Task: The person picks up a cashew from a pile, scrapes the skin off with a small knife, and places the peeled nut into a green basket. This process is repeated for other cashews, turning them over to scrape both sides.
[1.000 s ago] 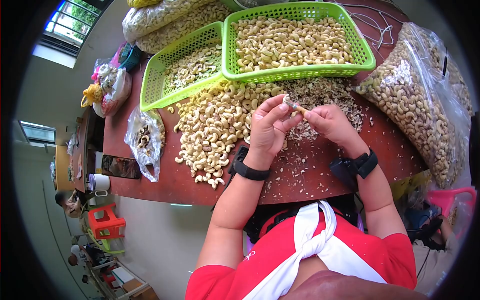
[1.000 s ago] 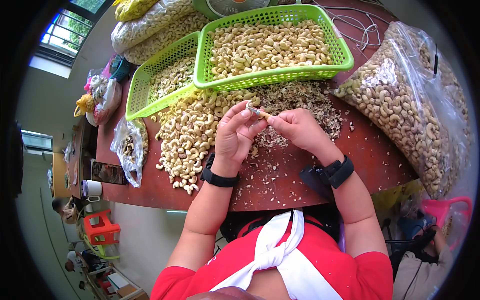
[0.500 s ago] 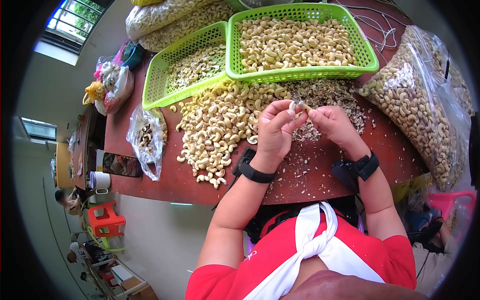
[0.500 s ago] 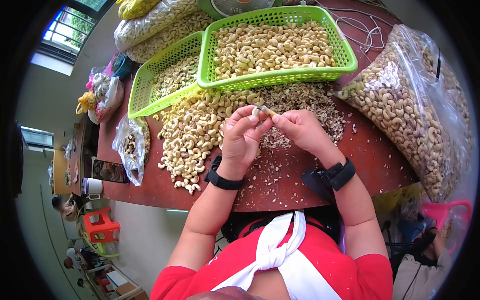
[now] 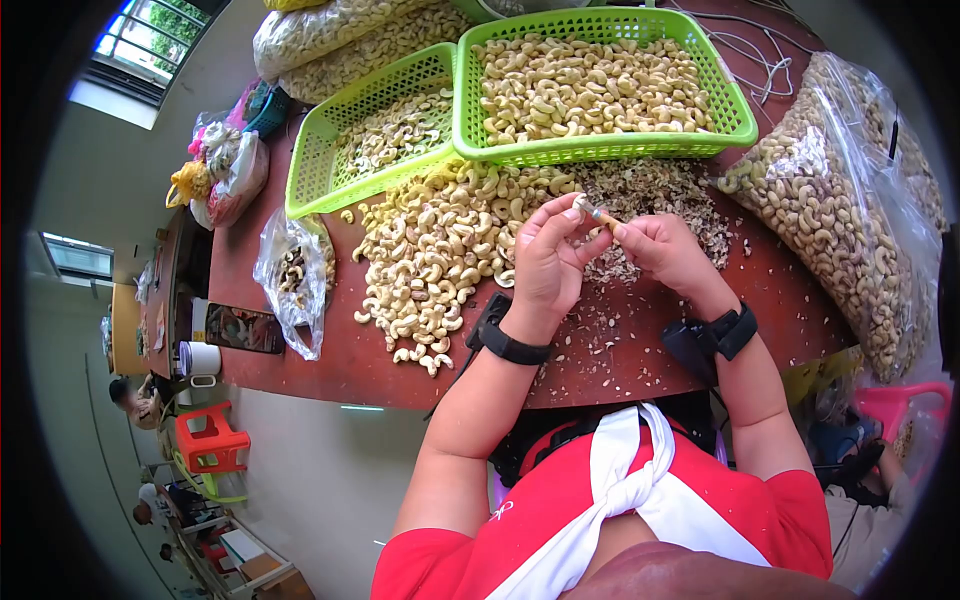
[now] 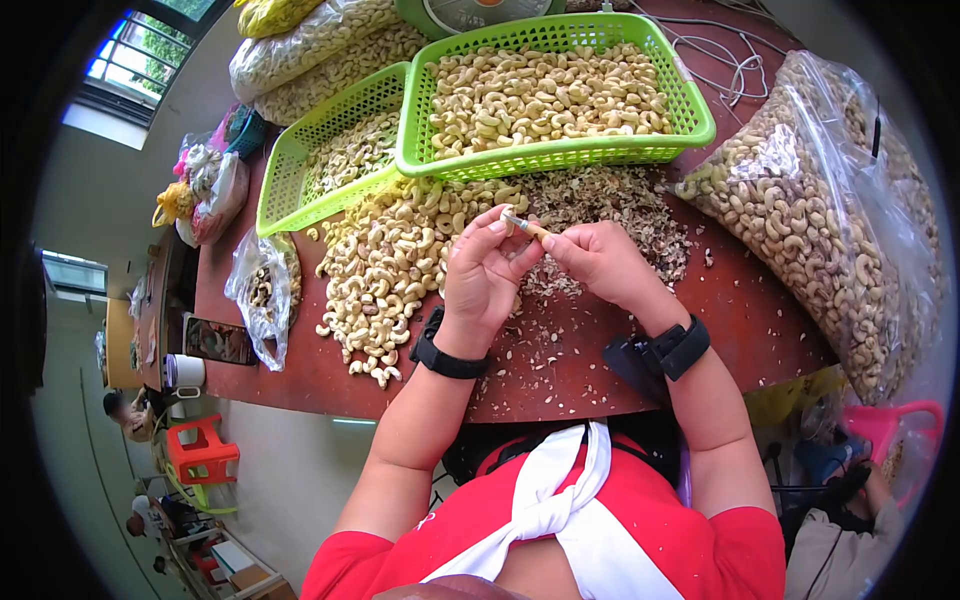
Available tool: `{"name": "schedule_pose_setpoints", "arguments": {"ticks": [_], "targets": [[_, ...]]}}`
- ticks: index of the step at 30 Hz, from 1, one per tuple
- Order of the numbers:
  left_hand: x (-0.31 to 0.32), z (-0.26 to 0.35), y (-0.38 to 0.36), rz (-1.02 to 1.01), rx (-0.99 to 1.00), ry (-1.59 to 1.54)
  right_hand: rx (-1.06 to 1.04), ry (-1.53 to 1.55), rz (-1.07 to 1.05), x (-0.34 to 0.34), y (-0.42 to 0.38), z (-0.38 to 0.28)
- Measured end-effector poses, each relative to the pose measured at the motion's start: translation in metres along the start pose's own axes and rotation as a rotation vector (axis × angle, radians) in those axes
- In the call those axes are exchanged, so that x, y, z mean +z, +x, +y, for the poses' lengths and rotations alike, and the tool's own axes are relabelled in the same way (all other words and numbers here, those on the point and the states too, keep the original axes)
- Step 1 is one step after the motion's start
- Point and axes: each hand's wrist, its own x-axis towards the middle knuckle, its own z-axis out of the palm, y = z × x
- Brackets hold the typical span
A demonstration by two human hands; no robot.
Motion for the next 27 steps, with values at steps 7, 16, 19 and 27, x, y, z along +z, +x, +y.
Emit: {"name": "schedule_pose_setpoints", "arguments": {"ticks": [7, 16, 19, 27], "targets": [[-0.0058, -0.0047, 0.0013, -0.027, 0.006, -0.003, -0.049, -0.056, 0.026, -0.0011, 0.0009, 0.0016], [0.0000, -0.0037, 0.0005, 0.027, 0.001, -0.037, -0.015, -0.009, 0.009, -0.0027, 0.0021, 0.0038], [-0.0019, -0.0028, 0.0008, 0.016, -0.016, -0.037, -0.019, -0.008, -0.007, -0.0013, 0.0008, 0.0003], [-0.0042, -0.0049, 0.0024, -0.063, -0.025, -0.018, -0.045, 0.003, 0.051, -0.0026, 0.0009, -0.0006]]}}
